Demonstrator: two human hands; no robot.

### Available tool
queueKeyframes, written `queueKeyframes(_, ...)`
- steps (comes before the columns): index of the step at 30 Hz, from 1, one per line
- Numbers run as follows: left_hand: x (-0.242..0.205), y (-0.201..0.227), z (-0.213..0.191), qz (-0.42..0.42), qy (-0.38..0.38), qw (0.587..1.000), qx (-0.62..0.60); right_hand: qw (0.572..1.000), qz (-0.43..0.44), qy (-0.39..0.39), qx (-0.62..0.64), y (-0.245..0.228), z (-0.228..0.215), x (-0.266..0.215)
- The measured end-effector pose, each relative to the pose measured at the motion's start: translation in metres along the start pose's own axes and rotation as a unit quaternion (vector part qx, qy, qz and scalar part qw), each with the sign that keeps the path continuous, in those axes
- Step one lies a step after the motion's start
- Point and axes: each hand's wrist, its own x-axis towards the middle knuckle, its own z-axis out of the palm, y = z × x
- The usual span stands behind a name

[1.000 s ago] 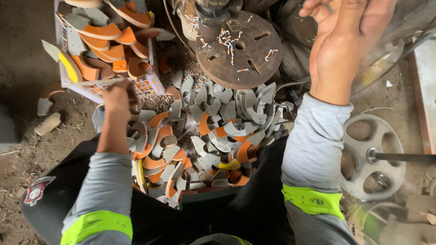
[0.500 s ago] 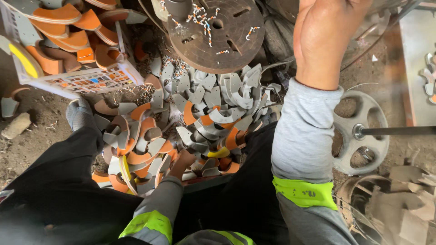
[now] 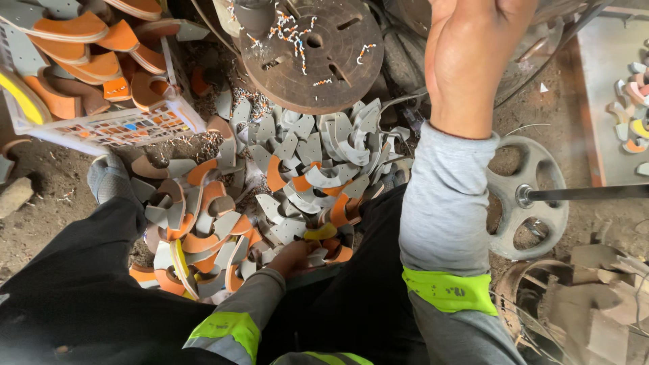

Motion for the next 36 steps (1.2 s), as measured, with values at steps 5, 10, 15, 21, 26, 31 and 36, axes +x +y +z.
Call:
queueKeyframes(5,0.016,-0.010,0.004,0.179,-0.003,0.936,0.304,0.995,-0.001,-0.071,-0.069,-0.021,0.028,0.000)
queueKeyframes(10,0.025,-0.009,-0.040,0.144,-0.053,0.982,-0.107,0.997,-0.004,-0.069,-0.030,-0.013,0.022,-0.003)
queueKeyframes(15,0.002,-0.004,-0.125,0.039,-0.089,0.883,-0.458,0.995,-0.027,-0.082,-0.043,0.003,-0.003,-0.005)
queueKeyframes(21,-0.013,-0.007,-0.178,0.062,-0.087,0.878,-0.467,0.998,-0.020,-0.052,-0.005,0.010,-0.013,-0.003)
queueKeyframes(26,-0.001,-0.028,-0.192,-0.026,0.089,0.979,-0.182,0.996,-0.034,-0.080,-0.027,0.005,0.001,-0.001)
queueKeyframes(31,-0.010,-0.021,-0.226,-0.027,0.132,0.989,0.060,0.996,-0.019,-0.077,-0.027,-0.004,0.014,0.000)
queueKeyframes(36,-0.074,0.056,-0.276,0.133,0.210,0.941,0.231,0.995,-0.015,-0.095,-0.040,-0.013,0.024,0.002)
